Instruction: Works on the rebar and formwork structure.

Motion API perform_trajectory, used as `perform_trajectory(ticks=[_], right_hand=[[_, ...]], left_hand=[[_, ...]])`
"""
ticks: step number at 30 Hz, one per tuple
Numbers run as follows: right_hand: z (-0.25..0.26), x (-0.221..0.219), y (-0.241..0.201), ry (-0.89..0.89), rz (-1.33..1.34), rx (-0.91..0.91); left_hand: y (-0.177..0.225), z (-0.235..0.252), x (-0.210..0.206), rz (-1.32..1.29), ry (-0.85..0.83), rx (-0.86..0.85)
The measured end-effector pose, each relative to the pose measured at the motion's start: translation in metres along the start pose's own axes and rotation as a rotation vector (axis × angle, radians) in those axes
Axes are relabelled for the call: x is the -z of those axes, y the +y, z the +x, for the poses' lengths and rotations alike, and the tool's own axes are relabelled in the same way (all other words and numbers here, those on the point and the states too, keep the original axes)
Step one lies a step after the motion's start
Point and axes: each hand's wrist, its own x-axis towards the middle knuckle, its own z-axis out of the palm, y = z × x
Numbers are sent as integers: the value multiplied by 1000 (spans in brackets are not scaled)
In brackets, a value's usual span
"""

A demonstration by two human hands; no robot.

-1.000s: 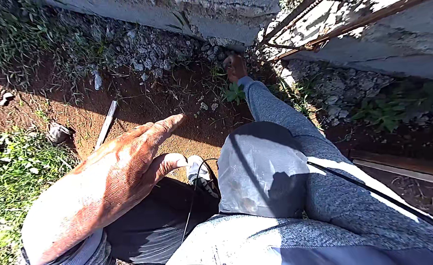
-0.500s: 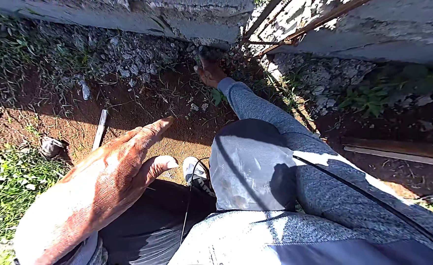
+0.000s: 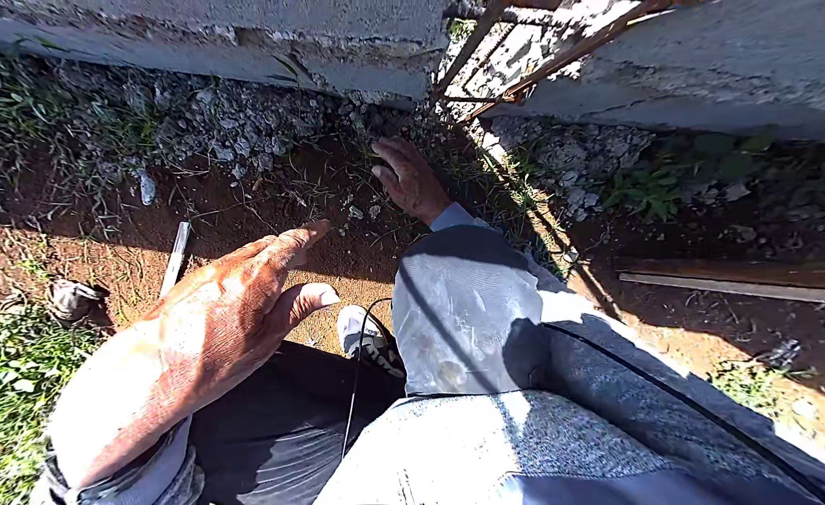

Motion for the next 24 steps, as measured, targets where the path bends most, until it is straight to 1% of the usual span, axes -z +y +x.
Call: perform_trajectory(ticks=[2, 4, 7, 10, 12, 14, 16, 18, 19, 20, 22, 24], right_hand=[[-28, 22, 1, 137, 114, 25], [-56, 45, 9, 180, 170, -53], [-111, 83, 28, 153, 195, -239], [-167, 98, 37, 179, 175, -321], [-190, 109, 40, 161, 163, -375], [-197, 117, 43, 125, 162, -438], [-197, 123, 42, 124, 157, -502], [-189, 133, 29, 76, 194, -535], [-184, 136, 24, 45, 224, -534], [-180, 138, 23, 31, 253, -516], [-170, 133, 27, 94, 254, -413], [-155, 135, 16, 140, 258, -351]], left_hand=[[-2, 2, -1, -2, -9, -14], [-3, 6, -4, -7, -20, -44], [3, 18, -13, 32, -25, -111], [12, 21, -17, 61, -71, -122], [16, 24, -17, 62, -132, -131], [20, 28, -15, 75, -184, -144], [26, 35, -8, 31, -246, -127], [28, 43, 0, -51, -347, -64], [27, 46, 2, -76, -370, -44], [25, 48, 2, -83, -375, -29], [13, 50, -4, -20, -334, -21], [5, 49, -10, 12, -301, -6]])
